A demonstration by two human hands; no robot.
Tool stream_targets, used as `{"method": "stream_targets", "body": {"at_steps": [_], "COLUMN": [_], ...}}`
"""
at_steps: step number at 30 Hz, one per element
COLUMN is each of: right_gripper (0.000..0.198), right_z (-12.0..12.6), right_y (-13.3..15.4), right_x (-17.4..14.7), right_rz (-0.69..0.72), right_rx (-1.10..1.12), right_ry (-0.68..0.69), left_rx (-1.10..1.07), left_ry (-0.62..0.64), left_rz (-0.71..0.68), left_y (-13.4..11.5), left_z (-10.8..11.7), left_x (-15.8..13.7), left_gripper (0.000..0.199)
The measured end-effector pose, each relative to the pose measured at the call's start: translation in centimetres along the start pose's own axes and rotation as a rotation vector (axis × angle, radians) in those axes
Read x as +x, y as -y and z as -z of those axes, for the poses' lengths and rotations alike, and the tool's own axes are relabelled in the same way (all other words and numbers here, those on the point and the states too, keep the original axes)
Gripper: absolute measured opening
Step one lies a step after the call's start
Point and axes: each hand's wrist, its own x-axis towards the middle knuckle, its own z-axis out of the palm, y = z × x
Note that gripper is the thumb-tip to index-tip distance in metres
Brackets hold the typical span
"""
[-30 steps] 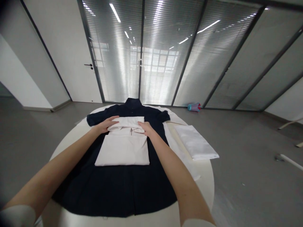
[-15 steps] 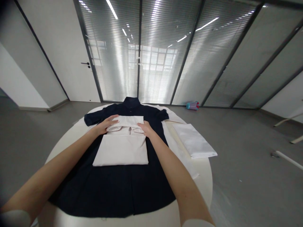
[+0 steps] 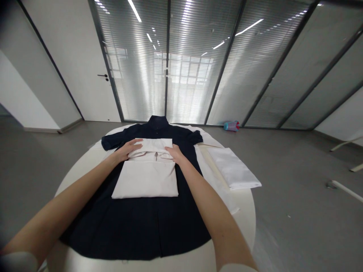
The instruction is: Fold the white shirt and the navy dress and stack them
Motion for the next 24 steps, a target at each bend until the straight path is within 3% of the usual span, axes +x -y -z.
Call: {"method": "stream_targets", "body": {"at_steps": [8, 17, 24], "right_gripper": [0.022, 0.029, 0.028], "right_z": [0.8, 0.8, 1.7], "right_y": [0.8, 0.5, 2.0], "right_x": [0.1, 0.0, -0.3], "right_rz": [0.121, 0.107, 0.037], "right_rx": [-0.256, -0.432, -0.547], "right_ry": [-0.090, -0.089, -0.048], "left_rx": [0.030, 0.134, 0.286], "left_ry": [-0.032, -0.003, -0.039], "left_rz": [-0.244, -0.111, -0.141], "left_y": [-0.1, 0.3, -0.9], "left_z": [-0.1, 0.3, 1.5], "left_x": [0.2, 0.1, -0.1], "left_gripper": [0.085, 0.083, 0.076]}}
